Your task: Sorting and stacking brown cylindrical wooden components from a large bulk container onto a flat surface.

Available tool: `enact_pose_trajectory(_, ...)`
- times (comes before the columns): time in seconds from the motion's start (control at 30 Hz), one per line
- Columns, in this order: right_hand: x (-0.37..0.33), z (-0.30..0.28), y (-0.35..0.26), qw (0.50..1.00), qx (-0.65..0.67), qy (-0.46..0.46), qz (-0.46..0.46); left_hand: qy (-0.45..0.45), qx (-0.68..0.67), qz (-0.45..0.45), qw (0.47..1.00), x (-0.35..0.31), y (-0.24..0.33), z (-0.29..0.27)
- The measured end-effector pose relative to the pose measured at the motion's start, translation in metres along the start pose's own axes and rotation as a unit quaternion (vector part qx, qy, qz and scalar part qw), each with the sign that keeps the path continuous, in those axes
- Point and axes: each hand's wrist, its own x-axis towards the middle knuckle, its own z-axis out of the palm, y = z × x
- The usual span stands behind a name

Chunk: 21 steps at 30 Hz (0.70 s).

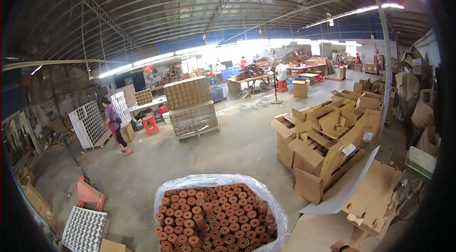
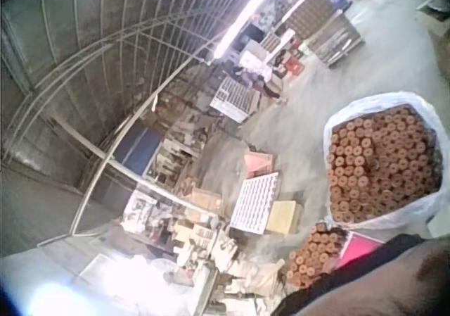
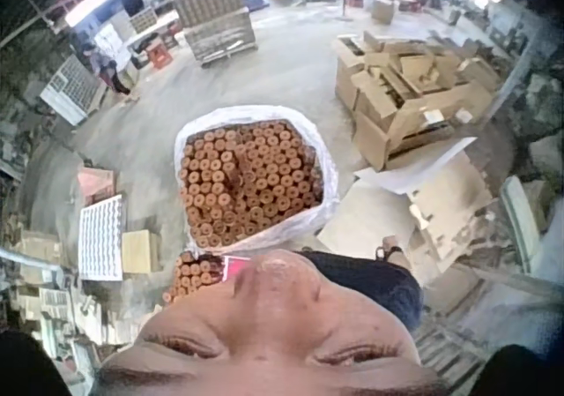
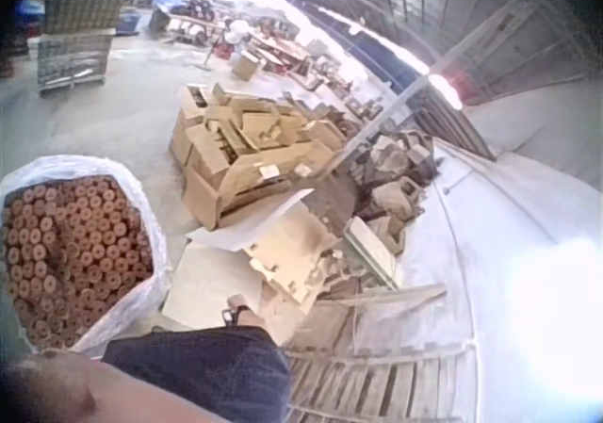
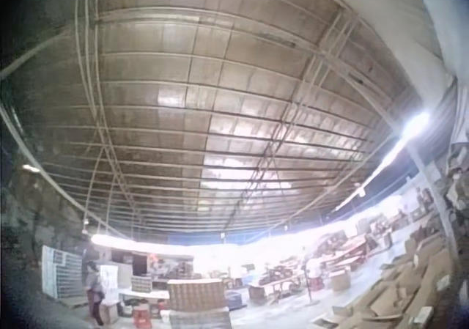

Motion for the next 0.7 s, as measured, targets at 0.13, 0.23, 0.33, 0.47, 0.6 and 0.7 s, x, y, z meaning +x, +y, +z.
enact_pose_trajectory(0.13, -0.009, 0.061, 0.023, 0.986, 0.168, -0.016, -0.019, -0.023, 0.006, 0.002, 1.0, 0.009, 0.003, -0.002)
enact_pose_trajectory(0.23, -0.014, 0.091, -0.025, 0.965, 0.25, -0.069, -0.029, -0.025, -0.003, 0.007, 1.0, 0.015, -0.004, -0.003)
enact_pose_trajectory(0.33, -0.04, 0.09, -0.093, 0.99, 0.009, -0.091, -0.107, -0.03, -0.008, 0.005, 0.999, 0.013, -0.014, -0.005)
enact_pose_trajectory(0.47, -0.084, 0.092, -0.15, 0.979, 0.158, -0.123, -0.045, -0.049, -0.013, 0.0, 0.999, 0.017, -0.029, -0.008)
enact_pose_trajectory(0.6, -0.118, 0.096, -0.195, 0.99, 0.052, -0.103, -0.08, -0.051, -0.039, -0.008, 0.998, 0.015, -0.048, -0.02)
enact_pose_trajectory(0.7, -0.11, 0.122, -0.165, 0.983, 0.102, -0.138, -0.061, -0.056, -0.041, -0.008, 0.998, 0.02, -0.05, -0.028)
